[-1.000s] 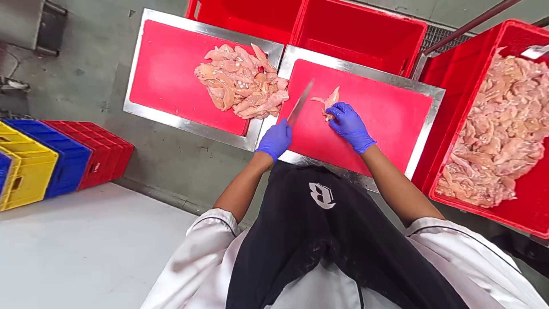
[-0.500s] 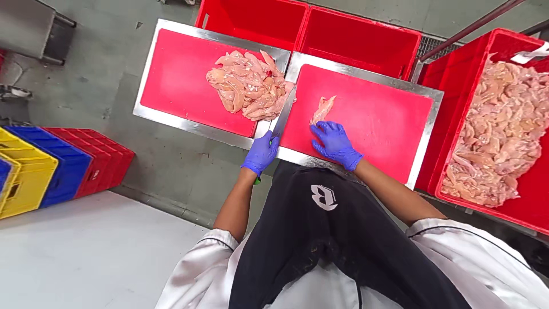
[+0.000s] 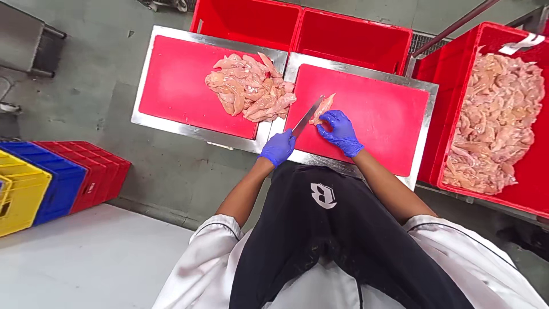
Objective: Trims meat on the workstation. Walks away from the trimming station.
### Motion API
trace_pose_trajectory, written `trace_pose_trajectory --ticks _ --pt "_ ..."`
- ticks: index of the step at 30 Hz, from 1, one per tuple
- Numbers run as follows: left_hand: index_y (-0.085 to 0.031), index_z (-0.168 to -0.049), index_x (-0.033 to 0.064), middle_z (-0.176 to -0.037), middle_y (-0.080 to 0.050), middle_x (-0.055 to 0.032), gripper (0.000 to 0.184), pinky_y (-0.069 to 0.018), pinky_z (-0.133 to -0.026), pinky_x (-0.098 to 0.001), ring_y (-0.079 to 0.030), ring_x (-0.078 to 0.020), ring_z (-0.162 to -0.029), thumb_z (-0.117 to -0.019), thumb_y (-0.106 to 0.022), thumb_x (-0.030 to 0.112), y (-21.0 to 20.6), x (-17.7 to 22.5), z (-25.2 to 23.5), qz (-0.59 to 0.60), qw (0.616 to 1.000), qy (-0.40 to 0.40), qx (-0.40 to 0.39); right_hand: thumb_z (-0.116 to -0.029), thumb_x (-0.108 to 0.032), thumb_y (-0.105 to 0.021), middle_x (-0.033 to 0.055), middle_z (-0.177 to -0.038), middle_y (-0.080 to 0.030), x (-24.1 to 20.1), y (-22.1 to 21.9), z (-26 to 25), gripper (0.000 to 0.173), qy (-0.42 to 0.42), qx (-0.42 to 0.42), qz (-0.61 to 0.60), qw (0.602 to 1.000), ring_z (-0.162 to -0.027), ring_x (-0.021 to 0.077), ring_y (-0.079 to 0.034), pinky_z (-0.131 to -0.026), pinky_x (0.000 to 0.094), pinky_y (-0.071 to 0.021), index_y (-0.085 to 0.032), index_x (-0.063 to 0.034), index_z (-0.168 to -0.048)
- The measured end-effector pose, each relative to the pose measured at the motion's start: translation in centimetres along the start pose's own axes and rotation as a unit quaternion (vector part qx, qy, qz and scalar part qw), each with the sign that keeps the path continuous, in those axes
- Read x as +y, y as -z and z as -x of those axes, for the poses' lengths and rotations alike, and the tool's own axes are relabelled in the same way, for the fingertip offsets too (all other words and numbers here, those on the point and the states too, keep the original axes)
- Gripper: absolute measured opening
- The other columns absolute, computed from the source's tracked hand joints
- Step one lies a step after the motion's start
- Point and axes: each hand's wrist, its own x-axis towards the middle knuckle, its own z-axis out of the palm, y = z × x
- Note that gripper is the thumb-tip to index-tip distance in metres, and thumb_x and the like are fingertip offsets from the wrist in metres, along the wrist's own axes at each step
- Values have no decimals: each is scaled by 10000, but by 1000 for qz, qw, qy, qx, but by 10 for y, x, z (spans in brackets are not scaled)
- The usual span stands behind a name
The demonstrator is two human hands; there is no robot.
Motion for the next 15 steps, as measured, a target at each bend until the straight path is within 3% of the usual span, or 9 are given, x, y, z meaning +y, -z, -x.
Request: trace_pose_trajectory --ticks 5,8,11,13,15 --pt "-567 -1361 52 -1183 -686 -245 416 -519 -944 -637 -665 -426 -1153 -1110 -349 302 13 9 -14 -70 997 19 -19 -898 -401 -714 154 -1140 -710 -3 -15 -13 365 -3 -17 51 999 -1154 353 -645 -967 520 -526 -752 -76 -1060" --pt "-549 -1384 49 -1195 -682 -252 423 -515 -951 -643 -660 -436 -1162 -1113 -337 294 19 9 -16 -94 995 15 -32 -880 -217 -733 190 -1131 -701 -8 -15 -21 257 -47 -28 52 997 -1131 389 -650 -932 535 -541 -734 -23 -1049" --pt "-542 -1383 43 -1192 -680 -259 414 -519 -942 -647 -662 -445 -1156 -1113 -341 284 22 11 -16 -99 994 21 -38 -806 -33 -786 238 -1090 -688 -8 -9 -34 231 -93 -13 7 996 -1065 422 -663 -900 564 -549 -716 37 -1015" --pt "-538 -1380 37 -1195 -678 -257 411 -520 -944 -642 -661 -442 -1158 -1113 -340 279 23 12 -16 -104 993 24 -46 -771 -11 -792 222 -1009 -694 -4 0 -36 193 -125 33 -80 988 -971 366 -682 -854 541 -552 -696 52 -925" --pt "-538 -1368 30 -1191 -677 -258 406 -519 -945 -638 -659 -440 -1159 -1111 -336 269 23 12 -17 -101 993 25 -48 -755 -21 -777 159 -893 -666 -1 16 -33 172 -148 84 -174 970 -831 256 -653 -744 447 -541 -652 31 -862"
